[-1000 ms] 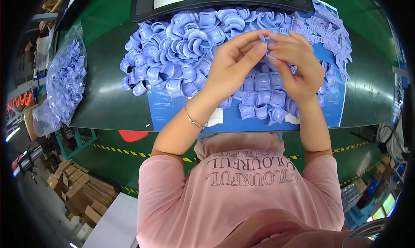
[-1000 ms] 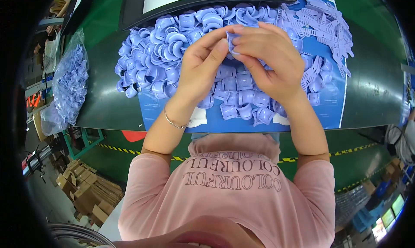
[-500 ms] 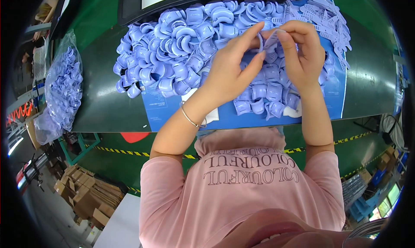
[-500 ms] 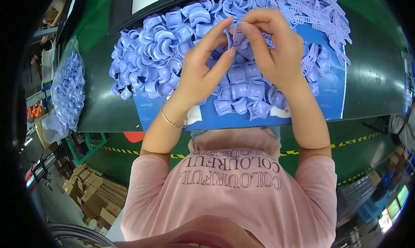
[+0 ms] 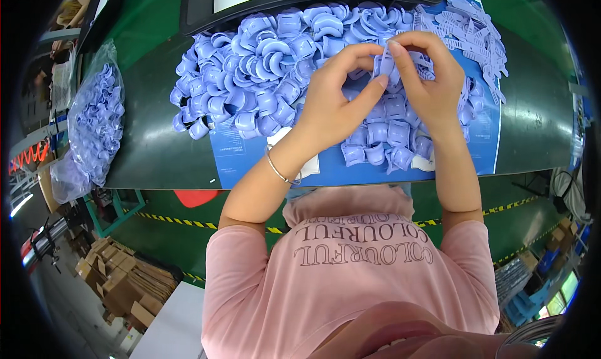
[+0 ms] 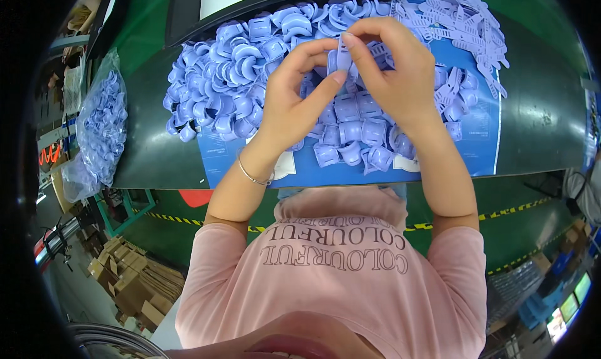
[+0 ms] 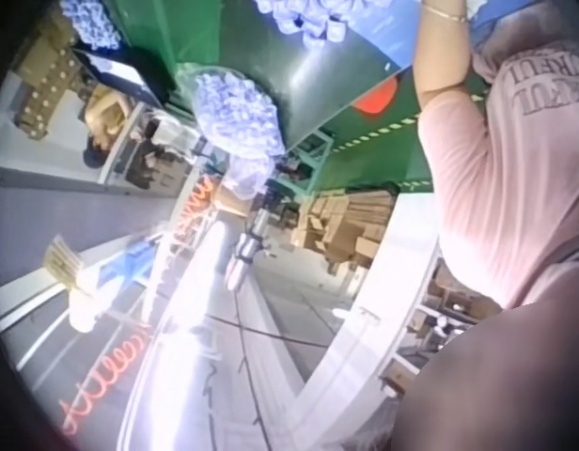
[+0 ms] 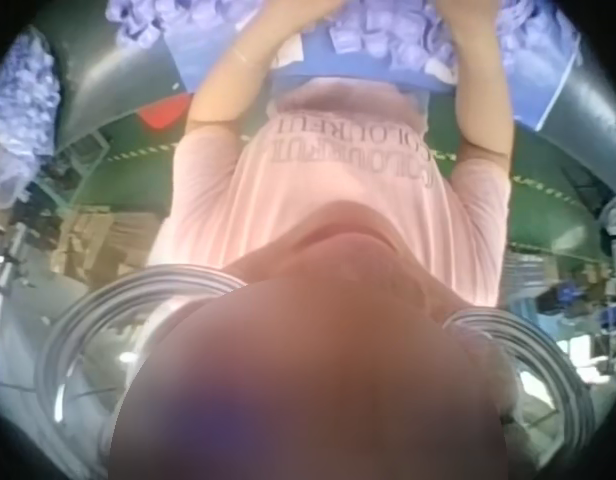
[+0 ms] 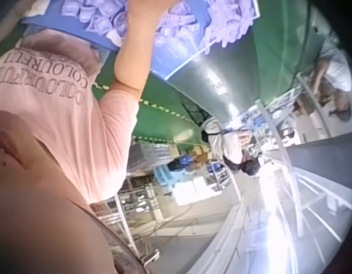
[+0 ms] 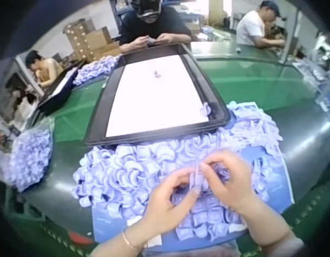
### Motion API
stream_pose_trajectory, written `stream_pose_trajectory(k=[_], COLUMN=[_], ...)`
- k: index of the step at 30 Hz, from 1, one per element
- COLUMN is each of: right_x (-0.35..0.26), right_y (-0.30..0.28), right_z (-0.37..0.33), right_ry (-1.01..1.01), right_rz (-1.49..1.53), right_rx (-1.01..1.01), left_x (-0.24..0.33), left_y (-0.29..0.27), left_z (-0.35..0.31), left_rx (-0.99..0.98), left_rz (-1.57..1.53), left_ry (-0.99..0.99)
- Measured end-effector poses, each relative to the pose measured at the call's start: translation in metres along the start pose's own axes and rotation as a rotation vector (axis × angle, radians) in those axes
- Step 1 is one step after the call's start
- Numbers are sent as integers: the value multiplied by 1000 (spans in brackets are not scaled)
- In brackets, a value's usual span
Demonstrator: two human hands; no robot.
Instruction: Inspecting and sorting small purple plastic components into groups on an assembly line.
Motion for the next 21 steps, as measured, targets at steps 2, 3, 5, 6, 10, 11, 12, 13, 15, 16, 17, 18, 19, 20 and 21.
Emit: stream_pose_trajectory(k=[2,3,5,6,10,11,12,13,15,16,17,18,19,20,21], right_x=[-1,0,4,6,6,3,1,0,-6,-12,-18,-18,-19,-20,-20], right_y=[1,0,-4,-4,-3,-2,0,2,4,3,3,1,1,1,2], right_z=[0,0,0,0,1,1,0,-1,0,0,1,1,1,1,1], right_ry=[-17,-17,26,26,60,65,58,53,41,-55,-151,-155,-195,-233,-232], right_rz=[-26,-27,-3,-3,17,4,5,27,50,-14,-76,-75,-217,-359,-360], right_rx=[1,0,78,77,91,68,66,59,48,86,124,121,73,25,25], left_x=[-3,-4,1,4,6,6,6,6,6,7,7,7,6,6,5], left_y=[-2,-2,-2,-2,-2,-3,-5,-6,-7,-8,-10,-11,-12,-13,-13], left_z=[1,1,2,2,1,1,1,1,0,0,0,0,0,0,1], left_rx=[-5,-15,-24,-32,-15,4,25,31,72,78,108,138,143,148,148], left_rz=[46,90,171,253,297,296,297,300,295,297,301,304,306,336,363], left_ry=[-7,-14,53,117,118,114,110,113,100,103,120,137,137,156,176])
Point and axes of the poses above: each hand's wrist, its own z-axis towards the middle knuckle, its own y-axis out of the palm, x = y × z, the point moved 3 cm from there along z, towards the middle knuckle, and after that the axes turned 13 degrees about -x, right-handed, at the moved point
